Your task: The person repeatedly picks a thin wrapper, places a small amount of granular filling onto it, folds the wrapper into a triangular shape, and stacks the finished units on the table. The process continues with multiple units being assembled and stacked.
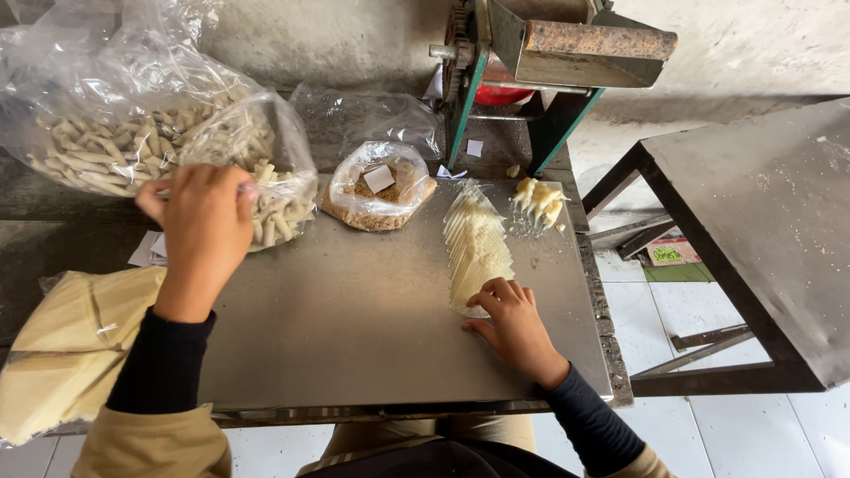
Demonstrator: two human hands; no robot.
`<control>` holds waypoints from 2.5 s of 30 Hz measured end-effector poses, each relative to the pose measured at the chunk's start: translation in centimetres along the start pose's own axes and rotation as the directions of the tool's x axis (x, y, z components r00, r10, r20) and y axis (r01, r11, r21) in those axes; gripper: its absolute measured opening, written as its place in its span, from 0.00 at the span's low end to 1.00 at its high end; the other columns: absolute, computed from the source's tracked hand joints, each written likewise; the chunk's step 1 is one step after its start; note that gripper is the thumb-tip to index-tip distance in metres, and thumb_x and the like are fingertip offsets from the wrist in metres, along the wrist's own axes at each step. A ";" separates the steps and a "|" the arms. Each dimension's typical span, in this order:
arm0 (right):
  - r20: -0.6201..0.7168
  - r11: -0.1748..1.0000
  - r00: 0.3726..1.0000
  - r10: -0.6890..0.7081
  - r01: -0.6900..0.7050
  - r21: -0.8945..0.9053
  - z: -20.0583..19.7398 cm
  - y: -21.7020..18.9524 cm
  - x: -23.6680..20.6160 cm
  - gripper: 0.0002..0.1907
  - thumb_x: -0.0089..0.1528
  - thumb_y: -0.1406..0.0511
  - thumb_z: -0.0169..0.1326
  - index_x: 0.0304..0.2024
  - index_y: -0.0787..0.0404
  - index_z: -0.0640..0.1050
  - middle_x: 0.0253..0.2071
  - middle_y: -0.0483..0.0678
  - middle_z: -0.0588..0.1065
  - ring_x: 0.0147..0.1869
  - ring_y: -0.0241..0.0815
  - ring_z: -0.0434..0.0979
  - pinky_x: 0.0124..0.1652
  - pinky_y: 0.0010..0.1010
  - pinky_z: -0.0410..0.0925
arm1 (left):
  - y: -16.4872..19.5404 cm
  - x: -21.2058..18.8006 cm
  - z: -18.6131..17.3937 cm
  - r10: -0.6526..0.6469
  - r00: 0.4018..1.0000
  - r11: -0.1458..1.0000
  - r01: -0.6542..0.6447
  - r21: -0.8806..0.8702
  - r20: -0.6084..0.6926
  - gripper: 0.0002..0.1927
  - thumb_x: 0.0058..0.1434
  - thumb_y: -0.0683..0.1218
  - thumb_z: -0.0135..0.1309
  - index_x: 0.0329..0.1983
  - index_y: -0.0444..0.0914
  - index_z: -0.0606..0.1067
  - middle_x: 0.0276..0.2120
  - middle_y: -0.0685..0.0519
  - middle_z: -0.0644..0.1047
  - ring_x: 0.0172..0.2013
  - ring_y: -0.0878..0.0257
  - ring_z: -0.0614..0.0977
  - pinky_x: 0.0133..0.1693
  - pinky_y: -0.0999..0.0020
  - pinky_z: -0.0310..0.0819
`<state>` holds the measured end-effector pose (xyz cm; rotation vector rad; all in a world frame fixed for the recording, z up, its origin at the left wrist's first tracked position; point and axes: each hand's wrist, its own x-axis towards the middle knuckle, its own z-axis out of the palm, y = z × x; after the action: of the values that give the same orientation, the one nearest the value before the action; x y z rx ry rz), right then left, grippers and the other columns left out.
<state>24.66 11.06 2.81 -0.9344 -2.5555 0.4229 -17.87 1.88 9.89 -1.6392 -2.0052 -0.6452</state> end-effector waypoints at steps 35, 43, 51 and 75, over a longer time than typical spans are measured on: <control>-0.306 0.978 0.939 -0.160 0.192 0.078 -4.3 -1.7 9.5 0.09 0.64 0.75 0.50 0.43 0.65 0.81 0.41 0.54 0.82 0.40 0.48 0.83 0.40 0.34 0.75 | 19.6 -6.4 9.6 -0.029 0.837 0.417 0.507 -0.754 0.547 0.17 0.73 0.54 0.45 0.46 0.37 0.78 0.36 0.52 0.81 0.34 0.62 0.82 0.38 0.65 0.78; -0.136 0.961 0.974 -0.181 0.204 0.186 2.3 -2.3 16.3 0.05 0.67 0.68 0.54 0.39 0.63 0.79 0.35 0.53 0.78 0.38 0.51 0.80 0.39 0.40 0.72 | 13.4 -5.4 9.3 -0.079 0.556 0.311 0.802 -0.509 0.827 0.21 0.65 0.54 0.58 0.40 0.29 0.81 0.26 0.47 0.83 0.25 0.64 0.81 0.29 0.69 0.75; -0.075 0.946 0.997 0.023 -0.046 -0.322 9.4 1.4 28.2 0.11 0.58 0.57 0.63 0.35 0.56 0.82 0.48 0.51 0.73 0.58 0.53 0.70 0.54 0.48 0.62 | 13.3 -6.2 8.4 -0.036 0.731 0.471 0.614 -0.633 0.682 0.20 0.54 0.48 0.65 0.46 0.33 0.78 0.28 0.48 0.83 0.27 0.62 0.84 0.32 0.68 0.79; 0.020 0.987 1.000 0.023 -0.026 0.161 6.0 0.7 30.5 0.07 0.60 0.66 0.61 0.38 0.60 0.77 0.38 0.51 0.80 0.44 0.52 0.82 0.43 0.42 0.72 | 10.2 1.6 12.1 0.067 0.997 0.959 -0.056 -0.278 0.029 0.16 0.59 0.40 0.55 0.52 0.37 0.76 0.53 0.47 0.77 0.39 0.54 0.82 0.36 0.62 0.78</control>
<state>0.87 30.91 4.88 -0.9066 -2.4847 0.6379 -8.83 12.42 2.10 -1.8781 -1.9506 -0.9122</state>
